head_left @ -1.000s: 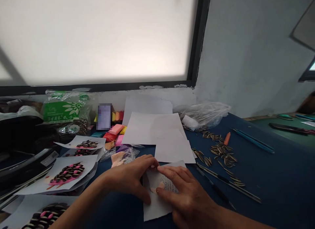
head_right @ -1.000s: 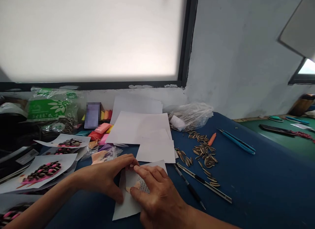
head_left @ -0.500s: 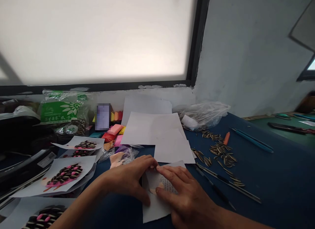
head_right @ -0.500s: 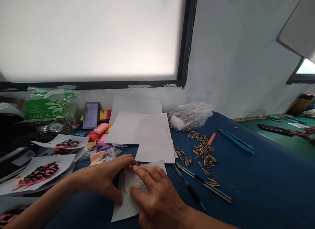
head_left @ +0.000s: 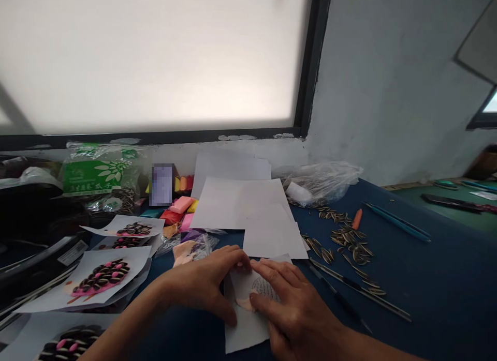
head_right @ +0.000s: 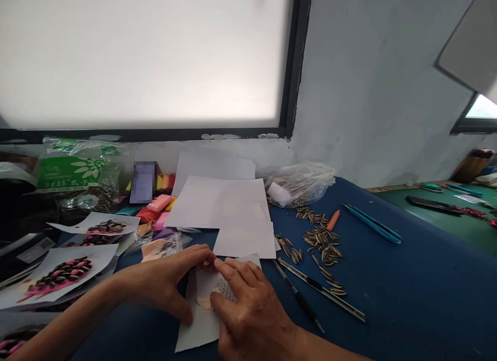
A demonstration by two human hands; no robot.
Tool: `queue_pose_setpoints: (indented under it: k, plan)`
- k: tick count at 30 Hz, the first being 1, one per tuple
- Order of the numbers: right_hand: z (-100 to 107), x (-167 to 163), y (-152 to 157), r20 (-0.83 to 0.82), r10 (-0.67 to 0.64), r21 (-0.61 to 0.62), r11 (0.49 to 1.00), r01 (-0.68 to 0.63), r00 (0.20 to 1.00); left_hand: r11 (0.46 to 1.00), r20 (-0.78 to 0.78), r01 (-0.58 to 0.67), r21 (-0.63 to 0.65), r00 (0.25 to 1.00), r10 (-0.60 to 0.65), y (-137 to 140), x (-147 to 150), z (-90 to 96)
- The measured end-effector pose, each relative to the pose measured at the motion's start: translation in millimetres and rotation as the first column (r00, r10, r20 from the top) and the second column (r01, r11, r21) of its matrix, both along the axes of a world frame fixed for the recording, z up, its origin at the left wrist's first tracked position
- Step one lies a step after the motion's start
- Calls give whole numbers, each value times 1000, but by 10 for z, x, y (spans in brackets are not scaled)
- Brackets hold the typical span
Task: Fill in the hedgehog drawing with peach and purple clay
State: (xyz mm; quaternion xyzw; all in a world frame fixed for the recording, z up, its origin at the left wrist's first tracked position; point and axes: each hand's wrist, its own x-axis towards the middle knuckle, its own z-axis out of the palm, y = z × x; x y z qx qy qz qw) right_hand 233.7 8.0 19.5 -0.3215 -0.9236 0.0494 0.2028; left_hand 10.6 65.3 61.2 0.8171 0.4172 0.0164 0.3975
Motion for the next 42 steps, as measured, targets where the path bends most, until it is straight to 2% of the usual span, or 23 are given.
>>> queue_pose_setpoints:
  k: [8, 17, 22, 31, 34, 39, 42]
  plan:
    - [1, 3, -3, -66, -2, 66, 998, 6, 998, 1000, -10, 0, 15, 1000, 0, 11, -25, -23]
    - [-11, 0, -4, -5, 24, 53, 998, -24, 1000, 1000, -27, 4, 28, 1000, -3, 5, -9, 8]
    - [39, 5, -11, -45, -25, -14, 1000, 24, 999, 1000, -9, 2, -7, 1000, -2, 8, -26, -13]
    - [81, -5, 4, 37, -50, -122, 991, 54, 998, 1000, -25, -6, 8, 1000, 6, -5, -12, 30]
    - [76, 3, 1, -18, -58, -98, 994, 56, 998, 1000, -31, -13, 6, 999, 13, -6, -13, 31]
    - [51, 48, -36, -209, -61, 5, 998, 63, 976, 1000, -28, -10, -5, 1000, 10, -3, -22, 11]
    - [65, 106, -61, -174, -27, 31, 999, 33, 984, 1000, -31, -6, 1, 1000, 6, -2, -18, 15]
